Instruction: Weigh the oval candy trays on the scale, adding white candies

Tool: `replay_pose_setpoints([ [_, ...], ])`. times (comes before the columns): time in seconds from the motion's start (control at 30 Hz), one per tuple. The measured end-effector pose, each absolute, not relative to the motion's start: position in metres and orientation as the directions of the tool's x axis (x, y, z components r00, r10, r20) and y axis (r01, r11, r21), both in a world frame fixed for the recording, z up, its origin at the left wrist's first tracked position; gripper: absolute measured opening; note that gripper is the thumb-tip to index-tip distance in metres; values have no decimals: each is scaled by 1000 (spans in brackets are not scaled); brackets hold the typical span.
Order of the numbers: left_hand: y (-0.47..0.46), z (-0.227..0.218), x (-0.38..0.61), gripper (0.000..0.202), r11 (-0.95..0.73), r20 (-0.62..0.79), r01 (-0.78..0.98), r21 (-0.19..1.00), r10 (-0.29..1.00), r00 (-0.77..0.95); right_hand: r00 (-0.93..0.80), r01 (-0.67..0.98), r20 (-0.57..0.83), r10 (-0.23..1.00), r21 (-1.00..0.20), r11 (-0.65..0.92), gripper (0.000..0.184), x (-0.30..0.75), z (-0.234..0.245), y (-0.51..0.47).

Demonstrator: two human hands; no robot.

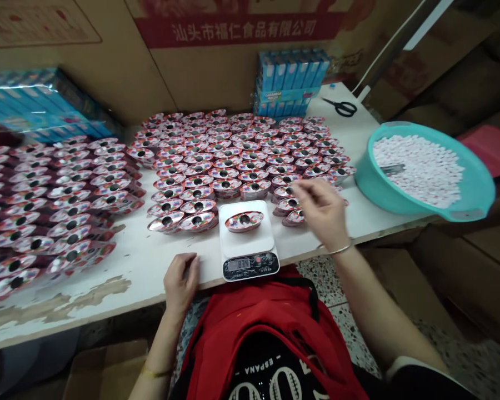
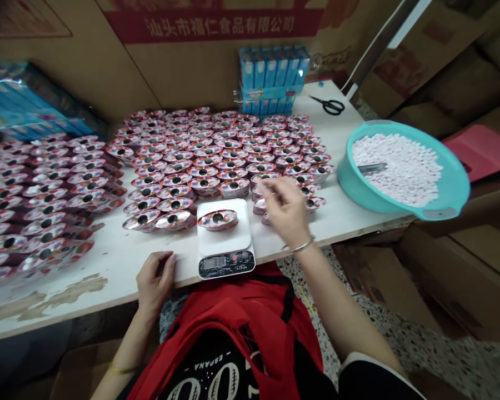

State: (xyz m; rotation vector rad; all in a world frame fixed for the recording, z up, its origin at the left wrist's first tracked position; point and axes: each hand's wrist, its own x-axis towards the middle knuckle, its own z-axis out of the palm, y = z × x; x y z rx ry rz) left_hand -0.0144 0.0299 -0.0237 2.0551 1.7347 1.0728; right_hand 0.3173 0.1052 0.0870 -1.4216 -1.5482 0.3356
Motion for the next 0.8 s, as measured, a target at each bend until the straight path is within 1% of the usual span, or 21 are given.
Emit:
replay_pose_setpoints([
  [0.07, 33, -12, -5, 27, -343, 451, 769, 539, 889, 80, 301, 723, 524, 797, -670, 168, 21, 378, 92, 114],
  [0.1, 36, -5, 2, 35, -389, 491, 784, 484, 862, 124, 354, 778, 536, 767, -624, 76, 22, 411, 93, 120],
  [0.13, 40, 3, 11, 44, -432, 522, 795, 425, 835, 174, 426, 811, 531, 733, -582, -50, 22, 444, 94, 125],
  [0.17, 44, 11, 20, 51, -468, 541, 802, 371, 811, 223, 506, 811, 481, 716, -549, -204, 21, 475, 95, 129],
  [0.2, 50, 19, 30, 57, -495, 547, 804, 329, 794, 265, 581, 787, 399, 709, -496, -366, 18, 503, 96, 134],
  [0.23, 55, 25, 39, 60, -512, 544, 805, 301, 785, 297, 638, 753, 323, 699, -448, -481, 13, 527, 97, 137],
  [0.27, 60, 31, 48, 61, -522, 536, 804, 283, 782, 319, 675, 722, 232, 700, -406, -561, 10, 547, 98, 140],
  [0.33, 69, 37, 60, 59, -527, 519, 805, 272, 785, 339, 702, 674, 6, 712, -329, -661, 18, 574, 95, 144],
  [0.4, 74, 39, 66, 56, -529, 513, 806, 266, 786, 346, 691, 647, -206, 692, -250, -720, 25, 589, 88, 145],
  [0.43, 75, 39, 67, 55, -527, 513, 808, 264, 786, 345, 678, 648, -274, 682, -216, -731, 24, 594, 82, 145],
  [0.47, 76, 40, 68, 53, -523, 514, 812, 260, 787, 342, 664, 657, -306, 683, -199, -727, 23, 598, 76, 145],
  [0.57, 75, 42, 67, 47, -507, 502, 824, 255, 798, 335, 598, 701, -325, 733, -231, -674, 18, 610, 60, 146],
  [0.63, 75, 44, 67, 43, -511, 494, 821, 254, 798, 344, 561, 709, -384, 733, -234, -665, 13, 617, 53, 150],
  [0.7, 75, 45, 68, 42, -535, 493, 808, 246, 787, 371, 535, 730, -400, 744, -224, -646, 11, 623, 49, 155],
  [0.77, 75, 46, 71, 43, -568, 494, 789, 234, 769, 407, 530, 757, -342, 776, -223, -614, 18, 625, 45, 162],
  [0.8, 75, 46, 73, 45, -585, 492, 778, 229, 759, 426, 538, 769, -270, 799, -232, -596, 25, 626, 42, 166],
])
